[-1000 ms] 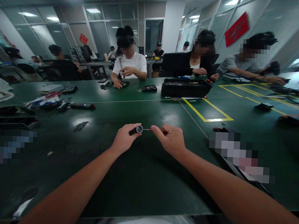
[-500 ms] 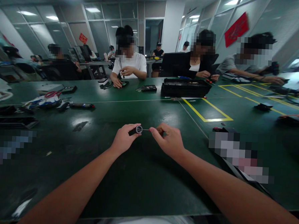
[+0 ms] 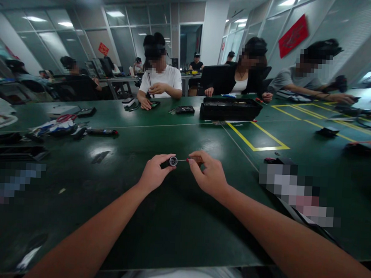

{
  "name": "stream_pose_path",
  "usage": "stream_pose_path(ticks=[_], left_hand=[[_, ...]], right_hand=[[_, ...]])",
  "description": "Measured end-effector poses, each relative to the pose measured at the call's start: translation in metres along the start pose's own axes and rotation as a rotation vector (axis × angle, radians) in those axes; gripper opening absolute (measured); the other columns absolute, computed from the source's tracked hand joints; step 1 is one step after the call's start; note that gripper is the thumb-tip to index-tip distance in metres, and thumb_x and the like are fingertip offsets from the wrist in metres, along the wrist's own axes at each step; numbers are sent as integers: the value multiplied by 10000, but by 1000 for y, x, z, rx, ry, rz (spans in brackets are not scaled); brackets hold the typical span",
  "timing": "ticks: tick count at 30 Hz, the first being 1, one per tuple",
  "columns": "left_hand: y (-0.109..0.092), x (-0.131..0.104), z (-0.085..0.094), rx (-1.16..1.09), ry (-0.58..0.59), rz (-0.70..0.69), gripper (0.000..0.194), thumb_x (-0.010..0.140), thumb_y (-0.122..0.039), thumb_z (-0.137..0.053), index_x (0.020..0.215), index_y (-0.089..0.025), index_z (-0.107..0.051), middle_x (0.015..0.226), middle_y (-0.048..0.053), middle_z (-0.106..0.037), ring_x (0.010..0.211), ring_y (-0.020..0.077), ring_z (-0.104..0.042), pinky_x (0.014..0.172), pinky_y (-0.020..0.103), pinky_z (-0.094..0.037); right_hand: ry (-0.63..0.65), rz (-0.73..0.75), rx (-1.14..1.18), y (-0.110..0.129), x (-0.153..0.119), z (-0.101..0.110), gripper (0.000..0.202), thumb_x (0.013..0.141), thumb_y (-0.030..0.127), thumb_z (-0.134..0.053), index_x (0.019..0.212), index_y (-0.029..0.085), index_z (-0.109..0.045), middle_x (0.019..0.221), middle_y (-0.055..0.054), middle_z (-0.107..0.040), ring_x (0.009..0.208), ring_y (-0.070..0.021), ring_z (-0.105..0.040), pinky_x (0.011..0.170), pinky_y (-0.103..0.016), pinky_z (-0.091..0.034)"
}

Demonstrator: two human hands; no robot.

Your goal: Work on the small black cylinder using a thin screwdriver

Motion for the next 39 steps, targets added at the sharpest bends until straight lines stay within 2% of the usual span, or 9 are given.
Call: stream_pose_path(ticks=[5, 7, 11, 16, 20, 24, 30, 34, 39], left_hand=[[0, 0, -1, 0, -2, -1, 394, 839, -224, -735, 1227, -266, -679, 1233, 39, -695, 1169, 229, -617, 1067, 434, -445], [0, 0, -1, 0, -1, -3, 396, 838, -227, -736, 1227, -268, -679, 1235, 38, -694, 1172, 231, -616, 1067, 435, -446], [0, 0, -2, -1, 2, 7, 397, 838, -229, -737, 1228, -273, -679, 1233, 37, -694, 1171, 234, -615, 1061, 439, -449], [1, 0, -1, 2, -6, 3, 398, 839, -230, -739, 1229, -277, -680, 1221, 36, -698, 1156, 231, -620, 1048, 432, -455], [2, 0, 1, 4, -9, 5, 395, 845, -236, -734, 1234, -272, -677, 1226, 38, -695, 1161, 233, -618, 1049, 435, -453], [2, 0, 3, 6, -15, 13, 391, 850, -242, -727, 1237, -273, -676, 1232, 39, -692, 1164, 235, -618, 1051, 437, -452], [-1, 0, 2, 12, -1, 21, 390, 844, -229, -735, 1228, -270, -682, 1231, 38, -695, 1167, 237, -615, 1060, 441, -448], [0, 0, 0, 4, -2, 2, 396, 835, -211, -746, 1222, -266, -685, 1226, 33, -698, 1164, 230, -617, 1062, 430, -448], [6, 1, 3, 5, -23, 1, 411, 845, -225, -741, 1246, -277, -673, 1247, 28, -690, 1177, 227, -612, 1069, 429, -443]], right_hand=[[-1, -4, 37, -1, -1, 0, 153, 937, 259, -539, 1061, 213, -617, 862, -41, -740, 765, -196, -701, 690, -319, -523], [9, -3, 37, -2, 0, -1, 151, 958, 298, -529, 1032, 214, -629, 825, -30, -727, 722, -183, -686, 655, -301, -506], [16, -16, 26, -5, 1, -1, 292, 1012, 405, -457, 978, 209, -671, 706, -6, -671, 598, -150, -619, 555, -269, -438], [25, -48, 4, -7, 1, -3, 268, 1007, 376, -467, 979, 208, -673, 680, 1, -647, 539, -140, -567, 511, -270, -396], [40, 0, 30, 0, 1, -5, 233, 989, 268, -452, 1146, 193, -608, 813, -35, -692, 635, -166, -615, 599, -298, -453], [42, 22, 32, -1, 1, -6, 263, 963, 231, -472, 1201, 188, -576, 878, -47, -697, 746, -191, -642, 682, -324, -481], [52, -31, -7, -8, 2, -5, 326, 1029, 385, -404, 1026, 216, -682, 768, -25, -700, 624, -166, -628, 564, -292, -428], [66, -76, -9, -7, 1, -7, 308, 1000, 335, -466, 1241, 198, -600, 736, -13, -682, 545, -157, -579, 543, -298, -421], [89, -1, 16, 0, 0, -10, 285, 968, 257, -481, 1235, 185, -549, 880, -59, -684, 793, -208, -652, 736, -355, -496]])
Point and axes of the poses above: each hand's wrist, its own x-axis towards the middle knuckle, its own z-axis out of the back of the hand, y = z × x, the point moved 10 cm from there along x, towards the middle knuckle
